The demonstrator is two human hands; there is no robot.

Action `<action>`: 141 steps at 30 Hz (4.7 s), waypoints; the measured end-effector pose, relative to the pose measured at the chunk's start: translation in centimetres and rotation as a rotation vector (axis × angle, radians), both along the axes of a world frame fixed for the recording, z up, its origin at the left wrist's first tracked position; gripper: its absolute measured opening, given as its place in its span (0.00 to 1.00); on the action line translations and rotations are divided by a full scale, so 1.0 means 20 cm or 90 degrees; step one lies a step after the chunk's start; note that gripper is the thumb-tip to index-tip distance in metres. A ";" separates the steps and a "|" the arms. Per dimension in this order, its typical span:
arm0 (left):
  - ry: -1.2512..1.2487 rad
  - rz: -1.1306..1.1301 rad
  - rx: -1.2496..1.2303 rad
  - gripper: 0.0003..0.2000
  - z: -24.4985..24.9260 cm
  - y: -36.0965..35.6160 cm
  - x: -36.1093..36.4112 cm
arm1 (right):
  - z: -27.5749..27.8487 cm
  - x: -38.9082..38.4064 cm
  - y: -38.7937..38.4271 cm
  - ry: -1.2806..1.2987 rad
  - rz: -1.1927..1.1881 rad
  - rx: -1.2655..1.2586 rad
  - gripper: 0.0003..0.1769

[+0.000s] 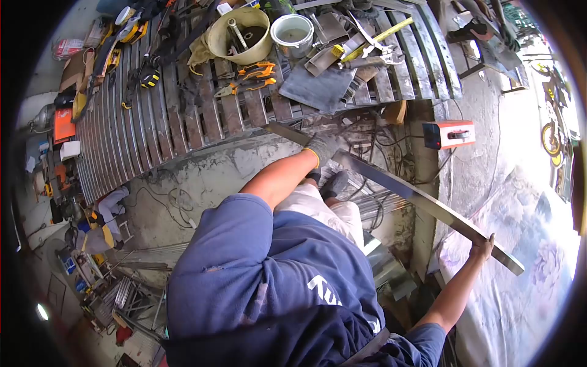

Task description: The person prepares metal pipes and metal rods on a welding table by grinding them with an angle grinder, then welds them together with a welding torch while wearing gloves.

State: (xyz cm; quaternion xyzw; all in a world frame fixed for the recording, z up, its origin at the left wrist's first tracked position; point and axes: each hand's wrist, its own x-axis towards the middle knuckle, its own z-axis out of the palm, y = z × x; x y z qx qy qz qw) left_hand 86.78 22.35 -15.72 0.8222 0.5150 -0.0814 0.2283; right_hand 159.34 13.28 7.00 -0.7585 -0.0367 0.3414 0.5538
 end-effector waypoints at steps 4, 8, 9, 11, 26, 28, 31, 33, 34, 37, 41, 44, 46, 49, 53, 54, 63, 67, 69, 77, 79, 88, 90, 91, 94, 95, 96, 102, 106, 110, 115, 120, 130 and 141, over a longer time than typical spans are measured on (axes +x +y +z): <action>-0.084 0.081 -0.034 0.22 -0.02 0.14 -0.21 | -0.65 0.33 0.17 0.163 0.109 -0.052 0.41; 0.007 0.165 -0.242 0.23 -0.16 0.28 -0.26 | -0.99 -0.27 0.49 -0.007 -0.028 -0.124 0.45; -0.001 0.157 -0.179 0.22 -0.22 0.27 -0.26 | -1.05 -0.40 0.55 0.044 -0.039 -0.201 0.44; -0.023 0.133 -0.050 0.21 -0.35 0.24 -0.25 | -1.65 -0.27 0.48 -0.048 0.225 -0.407 0.49; 0.020 0.178 0.092 0.21 -1.71 0.08 -1.04 | -2.29 -2.45 0.81 0.289 0.048 -0.127 0.31; 0.031 0.171 0.104 0.21 -1.82 0.09 -1.05 | -2.42 -2.55 0.90 0.223 0.064 -0.205 0.34; 0.056 0.168 0.116 0.20 -1.87 -0.01 -1.07 | -2.88 -2.85 0.94 0.177 -0.004 -0.240 0.44; 0.073 0.165 0.117 0.20 -1.74 -0.35 -1.05 | -3.15 -2.94 0.95 0.038 0.405 -0.433 0.41; 0.080 0.163 0.114 0.20 -1.67 -0.60 -1.05 | -3.16 -2.99 0.90 0.045 0.414 -0.440 0.41; 0.096 0.159 0.109 0.20 -1.48 -0.89 -0.94 | -3.11 -2.99 0.85 0.103 0.756 -0.399 0.37; 0.235 0.415 -0.295 0.23 -0.86 -1.11 -0.84 | -2.67 -3.11 0.53 0.154 1.208 -0.296 0.32; 0.307 0.544 -0.457 0.24 -0.57 -1.52 -0.83 | -2.21 -3.02 0.48 -0.105 1.517 -0.242 0.21; 0.273 0.555 -0.530 0.24 -0.36 -1.77 -0.76 | -2.77 -2.67 0.20 -0.479 1.793 0.063 0.18; 0.217 0.602 -0.528 0.22 0.01 -2.03 -0.60 | -1.95 -2.37 0.47 -0.377 1.732 -0.379 0.18; 0.156 0.753 -0.437 0.19 0.43 -2.32 -0.36 | -1.77 -1.81 0.73 -0.325 1.452 -0.664 0.23; 0.142 0.771 -0.423 0.19 0.49 -2.37 -0.33 | -1.55 -1.79 0.84 -0.347 1.346 -0.705 0.21; 0.049 0.900 -0.280 0.23 0.59 -2.63 -0.40 | -0.86 -1.96 1.28 -0.410 1.155 -0.313 0.17; 0.041 0.892 -0.254 0.26 0.62 -2.77 -0.55 | -0.47 -2.20 1.20 0.104 1.096 -0.247 0.19; 0.036 0.926 -0.199 0.25 0.73 -2.85 -0.61 | -0.34 -2.34 1.16 0.077 1.080 -0.249 0.20; -0.138 1.194 0.378 0.19 1.21 -3.23 -0.61 | 0.61 -3.12 0.94 0.001 1.616 -0.182 0.21; -0.174 1.238 0.580 0.17 1.71 -3.21 -0.55 | 1.03 -3.37 0.78 -0.158 1.651 0.101 0.21; 0.066 0.814 1.136 0.21 2.98 -4.18 0.07 | 2.71 -3.61 -0.09 0.077 0.978 1.419 0.21; 0.080 0.790 1.187 0.21 2.74 -4.61 0.46 | 3.18 -3.53 -0.18 -0.175 1.139 1.811 0.24; 0.086 0.775 1.212 0.20 2.67 -4.69 0.63 | 3.20 -3.47 -0.31 -0.076 1.160 1.847 0.29; 0.112 0.722 1.274 0.20 2.54 -4.89 1.02 | 3.07 -3.52 -0.83 0.556 1.368 1.777 0.30; 0.119 0.701 1.292 0.20 2.53 -4.92 1.06 | 3.10 -3.47 -0.85 0.274 1.169 1.954 0.30; 0.116 0.678 1.308 0.20 2.52 -4.96 1.05 | 3.10 -3.50 -0.87 0.271 1.170 1.955 0.30; 0.016 0.505 1.364 0.19 2.97 -3.98 -0.02 | 2.97 -3.66 -1.01 0.168 0.988 1.937 0.29; -0.062 0.434 1.324 0.19 3.14 -3.99 -0.34 | 2.75 -3.84 -1.07 0.138 0.900 1.839 0.29; -0.133 0.368 1.319 0.18 3.26 -3.86 -0.64 | 2.64 -4.02 -1.04 0.097 0.816 1.780 0.28; -0.211 0.253 1.338 0.18 3.39 -3.35 -1.15 | 2.53 -4.30 -0.90 0.031 0.672 1.741 0.27; -0.273 0.106 1.398 0.18 3.49 -2.72 -1.70 | 2.52 -4.69 -0.59 -0.038 0.501 1.751 0.27; -0.225 1.068 0.660 0.32 2.03 -2.35 -3.09 | 1.83 -5.57 0.57 -0.396 0.894 0.983 0.18; -0.049 0.889 0.100 0.48 1.16 -2.10 -3.28 | 0.36 -5.98 0.48 -0.520 1.840 -0.027 0.45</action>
